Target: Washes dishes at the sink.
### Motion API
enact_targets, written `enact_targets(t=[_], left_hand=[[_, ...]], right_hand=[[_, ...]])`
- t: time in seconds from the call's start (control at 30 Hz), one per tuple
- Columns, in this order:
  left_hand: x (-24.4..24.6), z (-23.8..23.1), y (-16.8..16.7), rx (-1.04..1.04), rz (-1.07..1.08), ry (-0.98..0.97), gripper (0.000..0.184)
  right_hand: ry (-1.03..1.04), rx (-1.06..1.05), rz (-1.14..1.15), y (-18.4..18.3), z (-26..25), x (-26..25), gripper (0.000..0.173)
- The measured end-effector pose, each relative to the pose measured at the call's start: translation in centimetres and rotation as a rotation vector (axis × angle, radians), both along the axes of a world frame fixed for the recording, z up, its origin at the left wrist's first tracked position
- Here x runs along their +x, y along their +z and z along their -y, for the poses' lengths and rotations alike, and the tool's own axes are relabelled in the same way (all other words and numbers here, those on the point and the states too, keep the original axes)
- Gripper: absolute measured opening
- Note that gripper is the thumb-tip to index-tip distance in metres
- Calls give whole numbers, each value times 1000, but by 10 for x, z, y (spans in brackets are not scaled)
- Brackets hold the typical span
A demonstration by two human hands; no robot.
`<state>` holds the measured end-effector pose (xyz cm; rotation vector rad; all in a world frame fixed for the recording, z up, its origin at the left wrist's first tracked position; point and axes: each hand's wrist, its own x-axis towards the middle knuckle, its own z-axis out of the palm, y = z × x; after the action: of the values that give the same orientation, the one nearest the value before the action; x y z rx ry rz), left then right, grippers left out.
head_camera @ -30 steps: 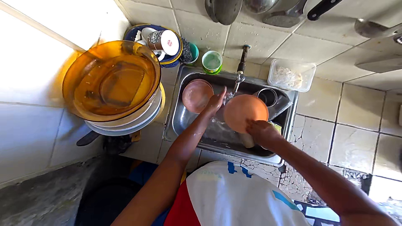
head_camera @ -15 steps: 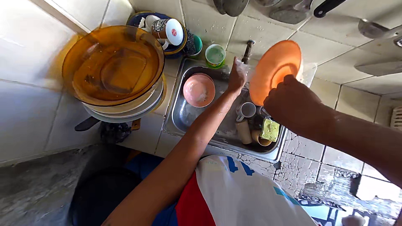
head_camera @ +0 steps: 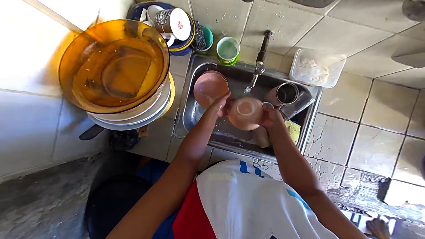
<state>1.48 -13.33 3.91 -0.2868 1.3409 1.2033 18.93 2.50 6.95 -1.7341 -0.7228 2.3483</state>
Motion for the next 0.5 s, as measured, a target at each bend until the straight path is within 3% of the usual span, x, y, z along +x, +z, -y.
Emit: enact_targets(t=[0.1, 0.17, 0.27, 0.4, 0.5], left_hand=[[-11, -26, 5, -70, -142, 117, 53], [-16, -39, 4, -69, -212, 247, 42], [-24, -50, -2, -16, -217, 438, 36], [-30, -49, -16, 38, -338, 426, 50], [-26, -46, -22, 31, -321, 348, 59]], right_hand=[[-266, 127, -118, -18, 3, -37, 32], [-234, 271, -142, -25, 2, -57, 34], [-35, 514, -37, -34, 5, -74, 41], [313, 702, 68, -42, -4, -83, 59], [732, 1050, 239, -35, -12, -89, 54]])
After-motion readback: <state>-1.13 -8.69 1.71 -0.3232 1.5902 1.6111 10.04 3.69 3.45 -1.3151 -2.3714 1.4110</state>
